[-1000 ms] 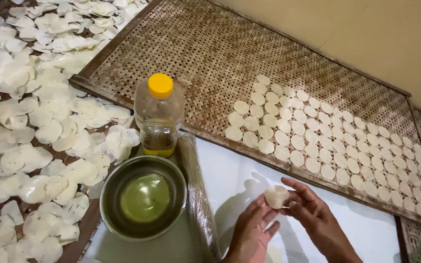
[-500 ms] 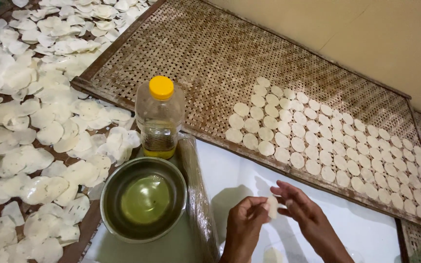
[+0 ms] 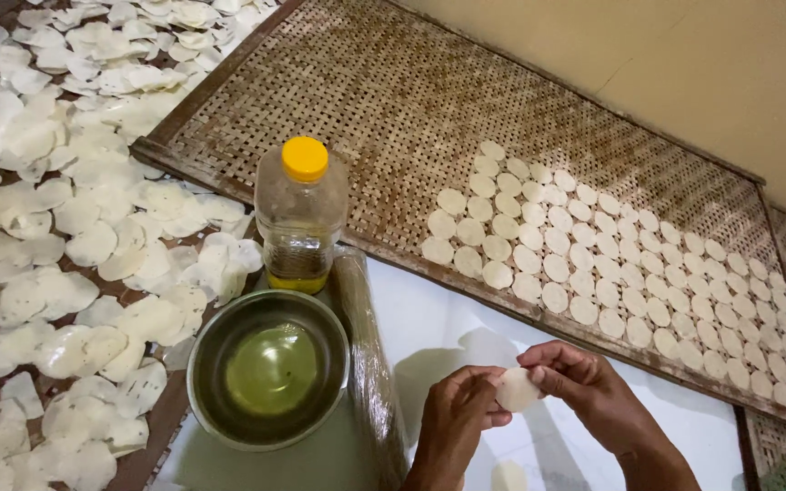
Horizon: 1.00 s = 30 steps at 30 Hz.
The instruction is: Rolling out dough and cutting it into small circular discs using a mold.
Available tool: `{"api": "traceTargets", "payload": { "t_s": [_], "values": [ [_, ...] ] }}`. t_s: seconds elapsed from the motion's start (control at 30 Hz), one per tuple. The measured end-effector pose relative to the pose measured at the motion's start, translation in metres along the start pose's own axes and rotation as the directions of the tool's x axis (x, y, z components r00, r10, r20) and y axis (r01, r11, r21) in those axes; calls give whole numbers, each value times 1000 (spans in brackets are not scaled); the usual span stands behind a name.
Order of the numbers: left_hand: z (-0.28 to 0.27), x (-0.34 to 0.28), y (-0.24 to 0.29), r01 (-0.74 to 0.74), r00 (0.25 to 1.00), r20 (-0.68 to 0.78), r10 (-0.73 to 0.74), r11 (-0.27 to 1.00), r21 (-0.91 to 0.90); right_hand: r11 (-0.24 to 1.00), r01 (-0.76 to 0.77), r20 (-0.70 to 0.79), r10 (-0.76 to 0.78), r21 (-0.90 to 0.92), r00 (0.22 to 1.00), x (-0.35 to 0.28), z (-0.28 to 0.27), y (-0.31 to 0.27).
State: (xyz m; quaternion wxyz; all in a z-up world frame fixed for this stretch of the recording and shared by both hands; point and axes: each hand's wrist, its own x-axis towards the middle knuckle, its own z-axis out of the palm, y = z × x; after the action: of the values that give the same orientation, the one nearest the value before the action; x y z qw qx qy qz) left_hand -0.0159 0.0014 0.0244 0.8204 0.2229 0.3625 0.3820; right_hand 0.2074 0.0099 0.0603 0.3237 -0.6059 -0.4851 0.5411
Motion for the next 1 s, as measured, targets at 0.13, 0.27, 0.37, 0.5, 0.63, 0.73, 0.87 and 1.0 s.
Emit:
{"api": "traceTargets", "payload": {
  "t_s": [0.13,0.27,0.37,0.5,0.63,0.73,0.87,1.0],
  "values": [
    [2,-6,7,-14,1000,-7,13,999,-45,999,7,24,-7,40,1000,5,-12,2],
    [-1,5,-6,-100,992,-85,95,993,-57,999,-32,-115,33,9,993,30,-27,-20],
    [-3,14,-17,-80,994,-88,71,992,-102,981,-149,-298,107,-122,949,62,2,-87],
    [-7,27,-35,-79,994,-90,68,989,-123,975,27,-226,-78,-222,971,143,1,-109],
    [-13,57,-68,-10,997,-77,-1,990,-138,971,125,-209,-167,-203,963,246,11,-125],
    [-21,79,-115,-64,998,-13,63,977,-205,971,226,-166,-237,-82,957,321,13,-114],
    [-44,137,-206,-242,923,193,332,894,-377,961,273,-171,-276,-37,946,394,-1,-76],
    [-34,104,-179,-231,940,164,300,911,-342,983,145,-260,-170,-111,950,382,-9,-64]
  ]
}}
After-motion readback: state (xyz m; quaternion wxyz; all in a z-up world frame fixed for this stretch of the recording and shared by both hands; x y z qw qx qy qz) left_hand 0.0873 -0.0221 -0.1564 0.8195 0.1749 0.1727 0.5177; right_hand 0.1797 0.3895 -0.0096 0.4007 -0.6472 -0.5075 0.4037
